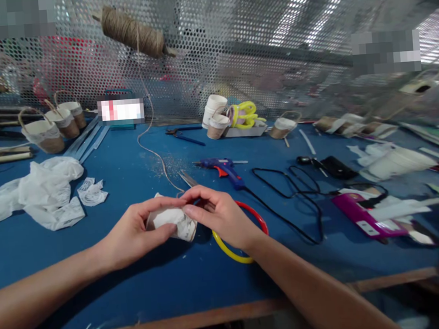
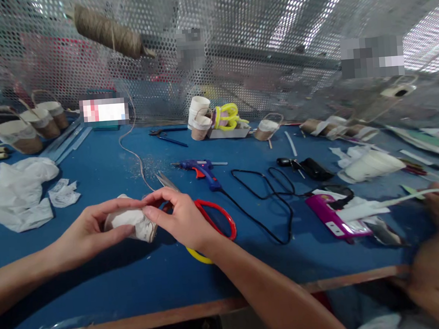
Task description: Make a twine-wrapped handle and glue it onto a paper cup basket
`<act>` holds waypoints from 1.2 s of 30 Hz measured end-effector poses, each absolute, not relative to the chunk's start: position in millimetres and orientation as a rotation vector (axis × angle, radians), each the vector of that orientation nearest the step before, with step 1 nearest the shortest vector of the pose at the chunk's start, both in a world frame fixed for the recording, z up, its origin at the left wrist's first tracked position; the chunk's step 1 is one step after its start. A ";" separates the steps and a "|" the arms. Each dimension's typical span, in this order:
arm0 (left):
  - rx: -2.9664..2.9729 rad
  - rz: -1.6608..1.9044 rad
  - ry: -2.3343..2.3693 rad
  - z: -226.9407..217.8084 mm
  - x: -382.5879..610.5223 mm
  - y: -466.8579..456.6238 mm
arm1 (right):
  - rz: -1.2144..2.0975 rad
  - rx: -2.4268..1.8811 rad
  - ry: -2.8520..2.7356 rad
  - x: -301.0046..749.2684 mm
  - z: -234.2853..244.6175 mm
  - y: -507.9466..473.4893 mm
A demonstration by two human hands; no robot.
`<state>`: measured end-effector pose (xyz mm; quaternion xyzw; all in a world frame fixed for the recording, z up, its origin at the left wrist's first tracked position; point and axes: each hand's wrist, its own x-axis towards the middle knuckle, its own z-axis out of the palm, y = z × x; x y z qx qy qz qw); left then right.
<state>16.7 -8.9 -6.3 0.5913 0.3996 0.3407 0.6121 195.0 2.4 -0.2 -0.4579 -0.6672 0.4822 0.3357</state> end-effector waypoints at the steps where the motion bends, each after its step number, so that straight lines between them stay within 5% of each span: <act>1: 1.369 0.777 0.935 -7.1 17.2 -8.8 | 1.266 -1.200 -1.739 194.6 0.2 1.9; 22: 1.198 0.935 1.101 -13.3 16.3 -6.2 | 1.139 -1.285 -1.741 199.3 3.4 0.3; 36: 1.356 0.935 1.159 -14.9 17.3 -6.0 | 1.569 -1.274 -1.471 189.9 -8.8 -1.3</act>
